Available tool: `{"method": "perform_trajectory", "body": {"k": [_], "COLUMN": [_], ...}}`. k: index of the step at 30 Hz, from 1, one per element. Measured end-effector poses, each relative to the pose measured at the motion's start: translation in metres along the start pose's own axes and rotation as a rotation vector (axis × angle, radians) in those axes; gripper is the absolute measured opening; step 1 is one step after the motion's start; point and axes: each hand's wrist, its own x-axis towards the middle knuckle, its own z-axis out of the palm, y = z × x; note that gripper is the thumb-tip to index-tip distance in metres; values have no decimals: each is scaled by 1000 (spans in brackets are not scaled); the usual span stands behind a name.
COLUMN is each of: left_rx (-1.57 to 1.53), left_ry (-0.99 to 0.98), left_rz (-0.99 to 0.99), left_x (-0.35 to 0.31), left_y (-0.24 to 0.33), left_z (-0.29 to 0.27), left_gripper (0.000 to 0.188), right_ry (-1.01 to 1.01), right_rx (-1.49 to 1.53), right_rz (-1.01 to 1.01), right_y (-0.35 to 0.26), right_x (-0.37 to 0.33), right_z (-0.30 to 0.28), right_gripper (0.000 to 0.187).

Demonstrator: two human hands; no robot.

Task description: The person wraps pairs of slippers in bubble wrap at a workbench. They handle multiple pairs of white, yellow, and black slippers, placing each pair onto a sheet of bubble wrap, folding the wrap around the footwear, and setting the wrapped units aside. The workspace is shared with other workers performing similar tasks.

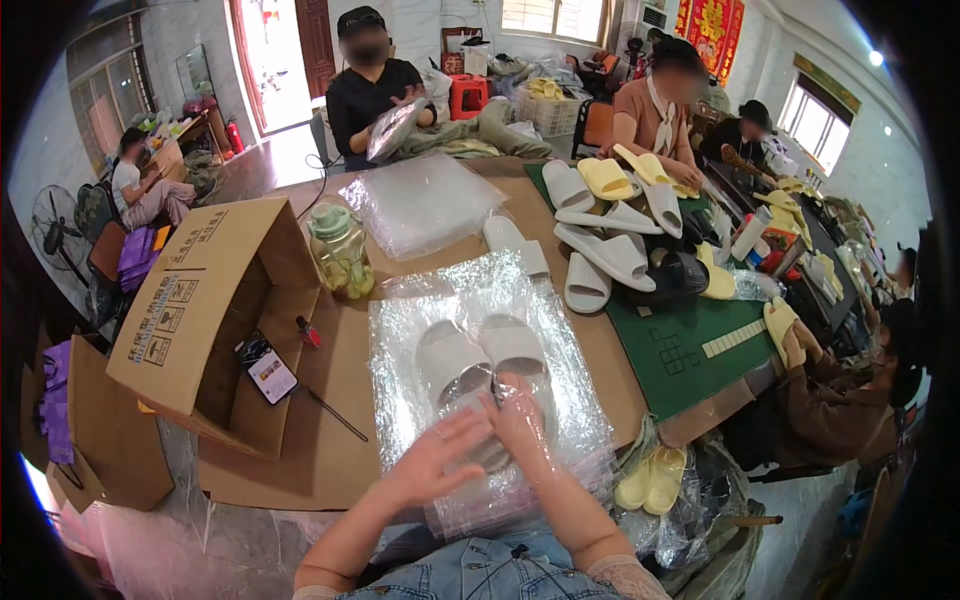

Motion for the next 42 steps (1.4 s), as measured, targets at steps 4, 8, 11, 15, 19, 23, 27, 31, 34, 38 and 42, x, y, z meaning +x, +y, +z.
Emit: {"method": "perform_trajectory", "body": {"k": [4,8,11,15,19,23,27,31,34,38,42], "left_rx": [390,345,250,195,148,152,164,154,157,140,137], "left_ry": [223,302,334,386,429,431,430,431,425,430,429], "left_rz": [-82,-166,-185,-211,-249,-242,-236,-242,-254,-241,-247], "left_x": [14,16,15,11,8,9,9,9,9,9,8], "left_y": [-53,-89,-93,-96,-95,-95,-97,-96,-95,-95,-97], "left_z": [-4,7,10,10,8,8,8,8,7,7,8], "left_gripper": [72,73,71,65,60,61,61,60,60,59,58], "right_ry": [97,209,185,194,207,209,217,220,187,202,208], "right_rx": [-27,-31,73,75,93,94,96,114,127,119,99], "right_rz": [-91,-252,-180,-164,-221,-227,-244,-249,-204,-218,-226], "right_y": [9,26,18,13,14,18,15,13,13,14,16], "right_x": [-17,-18,-20,-19,-17,-17,-15,-16,-16,-17,-17], "right_z": [6,20,10,8,7,8,6,4,4,4,6], "right_gripper": [47,45,42,42,42,41,40,40,40,40,39]}}
